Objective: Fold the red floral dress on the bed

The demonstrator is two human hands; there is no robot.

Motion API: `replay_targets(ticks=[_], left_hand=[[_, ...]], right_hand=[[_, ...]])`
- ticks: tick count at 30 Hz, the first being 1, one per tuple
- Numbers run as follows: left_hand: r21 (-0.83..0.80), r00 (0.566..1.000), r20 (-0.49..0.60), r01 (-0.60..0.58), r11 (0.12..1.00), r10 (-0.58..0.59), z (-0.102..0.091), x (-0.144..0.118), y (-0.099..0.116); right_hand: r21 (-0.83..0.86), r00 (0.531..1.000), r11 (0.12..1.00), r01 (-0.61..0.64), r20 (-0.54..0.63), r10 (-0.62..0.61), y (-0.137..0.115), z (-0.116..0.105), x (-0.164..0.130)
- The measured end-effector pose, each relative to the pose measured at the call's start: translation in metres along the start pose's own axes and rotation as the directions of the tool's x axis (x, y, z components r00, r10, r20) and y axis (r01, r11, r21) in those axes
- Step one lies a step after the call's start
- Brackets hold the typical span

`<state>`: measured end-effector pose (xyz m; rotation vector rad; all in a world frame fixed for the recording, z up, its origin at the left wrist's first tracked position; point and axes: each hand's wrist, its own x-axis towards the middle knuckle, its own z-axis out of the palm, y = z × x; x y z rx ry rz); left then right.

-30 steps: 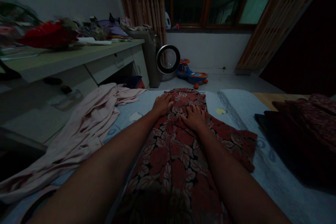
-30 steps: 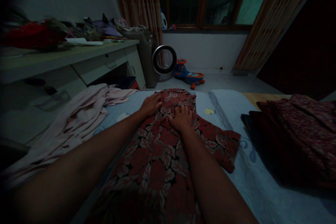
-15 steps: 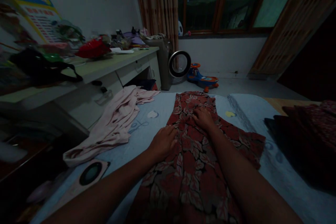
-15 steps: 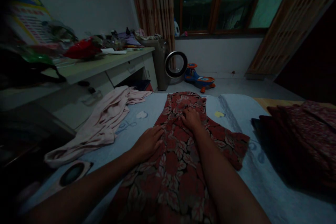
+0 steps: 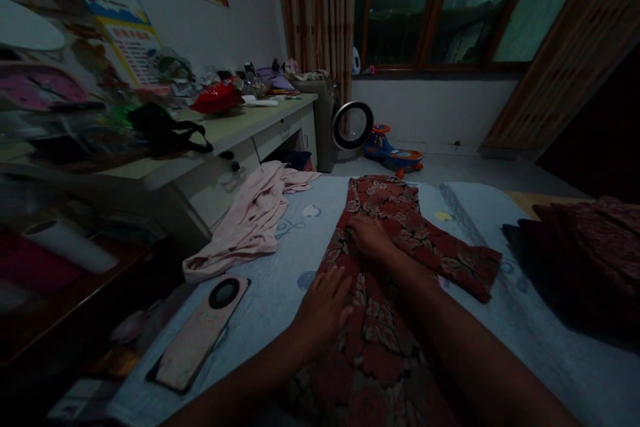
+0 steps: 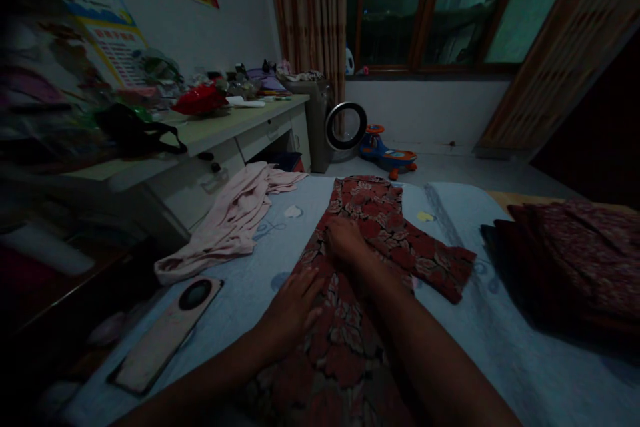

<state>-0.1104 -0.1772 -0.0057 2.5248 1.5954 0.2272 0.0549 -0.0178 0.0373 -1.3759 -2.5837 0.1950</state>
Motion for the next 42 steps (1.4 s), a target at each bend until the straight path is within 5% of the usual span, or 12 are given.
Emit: replay_targets(ticks=[6,16,20,24,27,30,34,42], left_hand=[[-0.013,0.995,-0.078,-0.066,0.998,0.065,0.002,-0.037,0.012],[-0.287,0.965,-0.195,-0.225,0.931,0.173,-0.014,-0.087,0.016],[-0.413,0.929,-0.361,-0.237,0.880,0.081,-0.015,-0.091,0.015],[-0.404,0.856,-0.487,-0.045,0.914,-0.173,-0.015,-0.091,0.009],[-0.337,0.840,-0.461,0.132,0.932,-0.285,-0.013,-0.091,0.002],[-0.246,0.873,-0.387,0.212,0.946,-0.296,-0.007,-0.092,-0.004],[-0.182,0.934,-0.267,0.192,0.964,-0.236,-0.003,-0.094,-0.004],[-0.260,0.971,-0.193,0.090,0.961,-0.143,-0.009,-0.094,-0.005]], right_hand=[[-0.002,0.999,0.999,0.035,0.035,-0.035,-0.037,0.031,-0.015],[-0.101,0.996,0.992,0.081,-0.018,-0.083,-0.066,0.039,-0.055],[-0.082,0.988,0.985,0.155,-0.002,-0.156,-0.081,0.034,-0.073],[-0.049,0.981,0.980,0.195,0.025,-0.194,-0.093,0.029,-0.089],[-0.020,0.989,0.988,0.150,-0.005,-0.150,-0.098,0.025,-0.101],[-0.050,0.993,0.997,-0.050,-0.105,0.045,-0.098,0.020,-0.112],[-0.088,0.949,0.952,-0.292,-0.150,0.277,-0.092,0.019,-0.119],[0.058,0.934,0.936,-0.347,-0.075,0.350,-0.090,0.022,-0.113]])
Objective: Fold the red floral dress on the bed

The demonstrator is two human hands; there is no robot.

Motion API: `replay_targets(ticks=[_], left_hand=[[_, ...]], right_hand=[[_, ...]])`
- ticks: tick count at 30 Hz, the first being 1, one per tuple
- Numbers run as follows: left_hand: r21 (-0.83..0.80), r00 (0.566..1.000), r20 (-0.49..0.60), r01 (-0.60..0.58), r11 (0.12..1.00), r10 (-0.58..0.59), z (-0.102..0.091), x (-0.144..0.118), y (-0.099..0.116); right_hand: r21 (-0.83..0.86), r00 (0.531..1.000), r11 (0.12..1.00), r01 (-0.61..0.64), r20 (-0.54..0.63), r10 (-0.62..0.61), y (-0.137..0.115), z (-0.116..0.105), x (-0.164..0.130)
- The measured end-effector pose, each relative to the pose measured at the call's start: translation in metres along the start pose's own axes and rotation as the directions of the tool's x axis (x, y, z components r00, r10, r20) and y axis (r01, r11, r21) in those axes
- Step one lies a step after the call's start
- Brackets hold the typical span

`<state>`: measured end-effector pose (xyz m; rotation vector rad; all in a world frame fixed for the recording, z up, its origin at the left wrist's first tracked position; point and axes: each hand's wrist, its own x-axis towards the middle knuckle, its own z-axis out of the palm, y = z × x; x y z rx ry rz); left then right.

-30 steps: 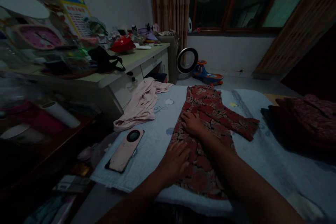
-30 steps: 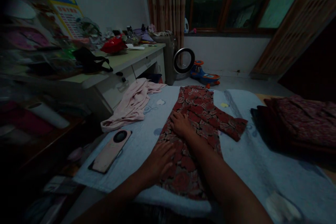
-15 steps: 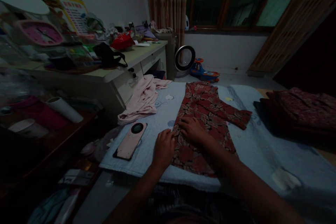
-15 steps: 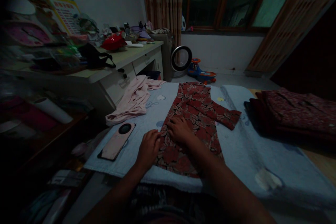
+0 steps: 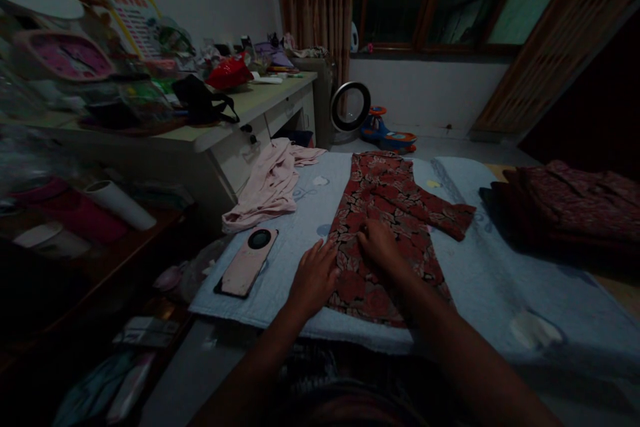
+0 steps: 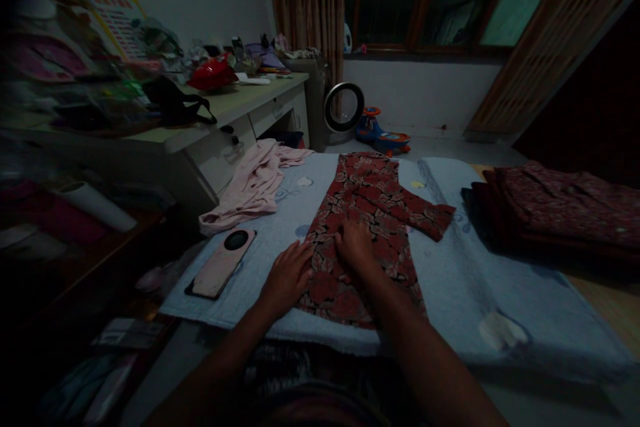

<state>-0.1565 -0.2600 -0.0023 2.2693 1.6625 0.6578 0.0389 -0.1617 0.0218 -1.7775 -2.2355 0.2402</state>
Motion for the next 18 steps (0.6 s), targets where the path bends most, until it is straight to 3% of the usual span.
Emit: replay_targets(ticks=[7,12,18], left_hand=[[-0.226,0.997,-0.060,0.041,0.973,-0.056,-0.002,0.001,-0.010],[-0.190,0.998,-0.057,0.007,0.982,-0.018,-0.001,0.000,-0.009],[-0.122,0.993,-0.110,-0.062,0.991,0.048,0.001,-0.002,-0.007]], right_hand=[[0.116,0.995,0.989,-0.091,0.048,0.086,-0.006,0.001,0.005],[0.153,0.996,0.986,-0.061,-0.050,0.069,0.002,0.006,0.001],[0.134,0.997,0.990,-0.051,-0.057,0.059,0.004,0.003,-0.008]])
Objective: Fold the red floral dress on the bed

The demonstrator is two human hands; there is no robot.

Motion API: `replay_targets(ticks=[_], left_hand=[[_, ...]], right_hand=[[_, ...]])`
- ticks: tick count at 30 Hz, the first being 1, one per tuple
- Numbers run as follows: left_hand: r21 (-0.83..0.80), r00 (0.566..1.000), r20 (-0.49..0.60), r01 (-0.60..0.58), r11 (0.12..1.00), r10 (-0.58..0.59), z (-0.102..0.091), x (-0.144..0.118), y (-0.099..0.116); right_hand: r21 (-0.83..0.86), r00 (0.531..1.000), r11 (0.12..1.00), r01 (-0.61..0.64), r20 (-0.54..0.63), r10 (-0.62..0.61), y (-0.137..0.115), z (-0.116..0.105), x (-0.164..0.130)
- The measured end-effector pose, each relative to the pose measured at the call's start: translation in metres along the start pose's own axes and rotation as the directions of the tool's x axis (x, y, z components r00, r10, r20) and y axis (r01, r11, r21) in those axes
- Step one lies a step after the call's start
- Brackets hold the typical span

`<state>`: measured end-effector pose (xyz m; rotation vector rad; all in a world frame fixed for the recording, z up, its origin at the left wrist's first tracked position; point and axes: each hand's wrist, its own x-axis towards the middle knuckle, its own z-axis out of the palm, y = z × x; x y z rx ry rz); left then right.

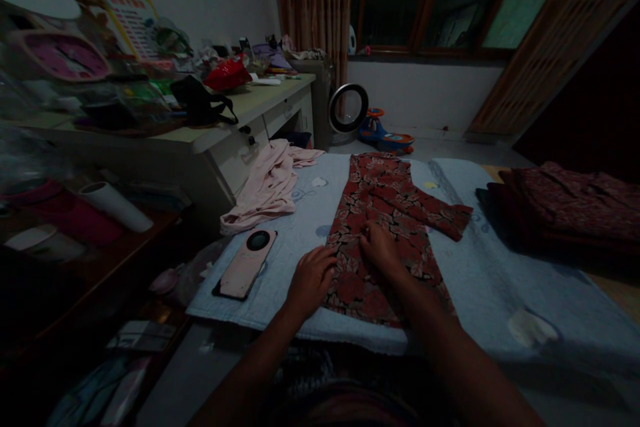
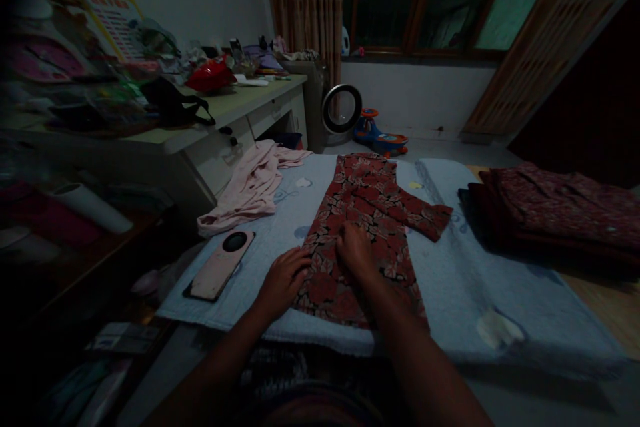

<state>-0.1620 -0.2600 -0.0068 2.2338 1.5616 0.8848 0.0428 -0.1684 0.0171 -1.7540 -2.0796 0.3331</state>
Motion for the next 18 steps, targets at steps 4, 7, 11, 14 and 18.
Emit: replay_targets(ticks=[4,7,11,14,18], left_hand=[[0.018,1.000,0.000,-0.025,1.000,0.025,0.001,0.000,0.002],[0.028,1.000,0.014,-0.028,0.999,0.028,0.001,0.000,0.002],[0.030,1.000,0.012,-0.027,0.999,0.027,0.002,-0.001,0.001],[0.013,1.000,0.003,-0.021,1.000,0.021,0.002,-0.001,0.001],[-0.021,0.999,-0.025,-0.023,1.000,0.022,0.001,0.000,0.001]], right_hand=[[-0.017,0.998,0.999,0.027,0.052,-0.027,-0.008,-0.009,-0.013],[-0.043,0.993,0.999,0.009,0.120,-0.004,-0.016,-0.015,-0.025],[-0.045,0.984,0.999,0.027,0.178,-0.018,-0.022,-0.019,-0.040],[-0.027,0.978,0.998,0.062,0.200,-0.056,-0.024,-0.020,-0.049],[-0.030,0.975,0.997,0.076,0.213,-0.067,-0.026,-0.018,-0.058]])
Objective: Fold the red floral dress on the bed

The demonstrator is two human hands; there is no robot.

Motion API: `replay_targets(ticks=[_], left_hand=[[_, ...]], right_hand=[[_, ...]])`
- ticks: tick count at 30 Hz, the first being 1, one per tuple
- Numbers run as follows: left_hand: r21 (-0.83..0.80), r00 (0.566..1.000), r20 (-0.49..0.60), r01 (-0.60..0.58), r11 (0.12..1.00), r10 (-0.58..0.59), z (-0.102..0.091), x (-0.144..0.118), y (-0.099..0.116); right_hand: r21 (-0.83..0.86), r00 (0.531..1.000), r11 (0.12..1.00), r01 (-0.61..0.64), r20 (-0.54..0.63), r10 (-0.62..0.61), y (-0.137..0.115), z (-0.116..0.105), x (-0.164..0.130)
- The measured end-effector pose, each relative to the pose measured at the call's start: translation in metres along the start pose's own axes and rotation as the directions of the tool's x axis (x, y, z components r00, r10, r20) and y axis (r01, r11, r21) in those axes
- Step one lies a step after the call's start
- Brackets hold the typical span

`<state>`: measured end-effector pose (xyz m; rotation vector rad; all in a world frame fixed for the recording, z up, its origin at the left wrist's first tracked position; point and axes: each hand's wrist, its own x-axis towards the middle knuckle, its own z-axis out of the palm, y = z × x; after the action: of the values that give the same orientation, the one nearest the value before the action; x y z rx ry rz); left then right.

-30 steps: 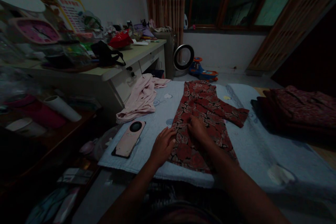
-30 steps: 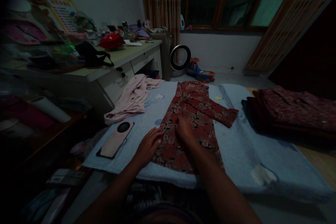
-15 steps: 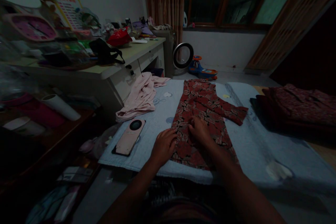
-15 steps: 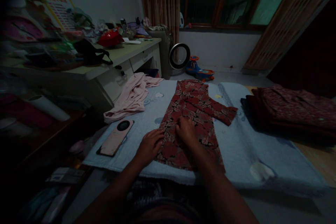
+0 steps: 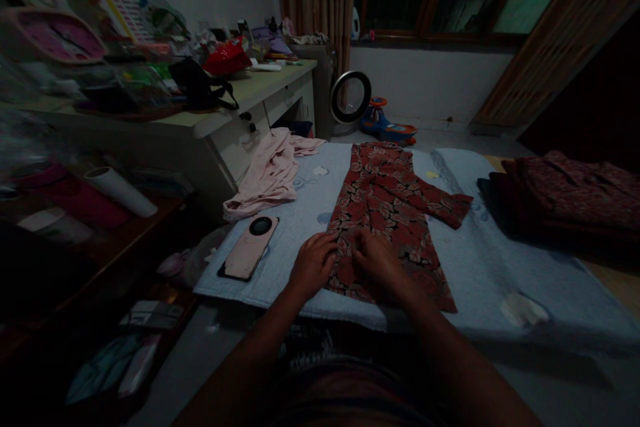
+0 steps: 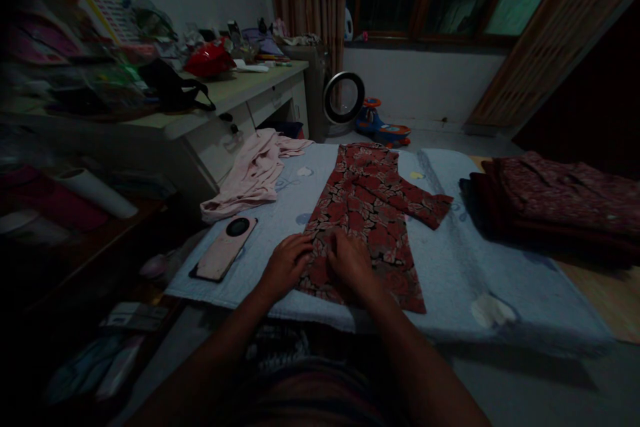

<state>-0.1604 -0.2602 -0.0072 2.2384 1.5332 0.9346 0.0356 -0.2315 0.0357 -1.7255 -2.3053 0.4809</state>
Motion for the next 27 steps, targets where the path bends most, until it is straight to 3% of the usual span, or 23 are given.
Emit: replay_targets(ticks=[6,11,17,19,24,27], left_hand=[[0.011,1.000,-0.019,-0.006,1.000,0.006,-0.001,0.001,0.000],[0.041,1.000,-0.019,-0.016,0.999,0.017,0.001,0.000,-0.001],[0.055,1.000,-0.014,-0.026,0.998,0.026,0.001,0.000,0.000],[0.052,1.000,-0.010,-0.024,0.998,0.024,0.000,-0.001,0.000],[0.042,1.000,-0.014,-0.025,0.999,0.025,0.001,-0.001,-0.001],[0.039,0.999,-0.015,-0.033,0.999,0.033,0.001,-0.001,-0.001]], right_hand=[[-0.012,0.996,0.998,-0.059,-0.064,0.058,-0.001,0.009,-0.002],[-0.161,0.982,0.975,-0.153,-0.137,0.132,-0.007,0.007,0.000],[-0.187,0.993,0.979,-0.080,-0.105,0.061,-0.014,0.004,0.002],[-0.162,0.993,0.984,-0.068,-0.111,0.050,-0.015,0.005,0.003],[0.002,0.982,0.985,-0.171,-0.084,0.171,-0.013,0.008,0.002],[0.138,0.989,0.984,-0.113,-0.080,0.124,-0.008,0.009,-0.002]])
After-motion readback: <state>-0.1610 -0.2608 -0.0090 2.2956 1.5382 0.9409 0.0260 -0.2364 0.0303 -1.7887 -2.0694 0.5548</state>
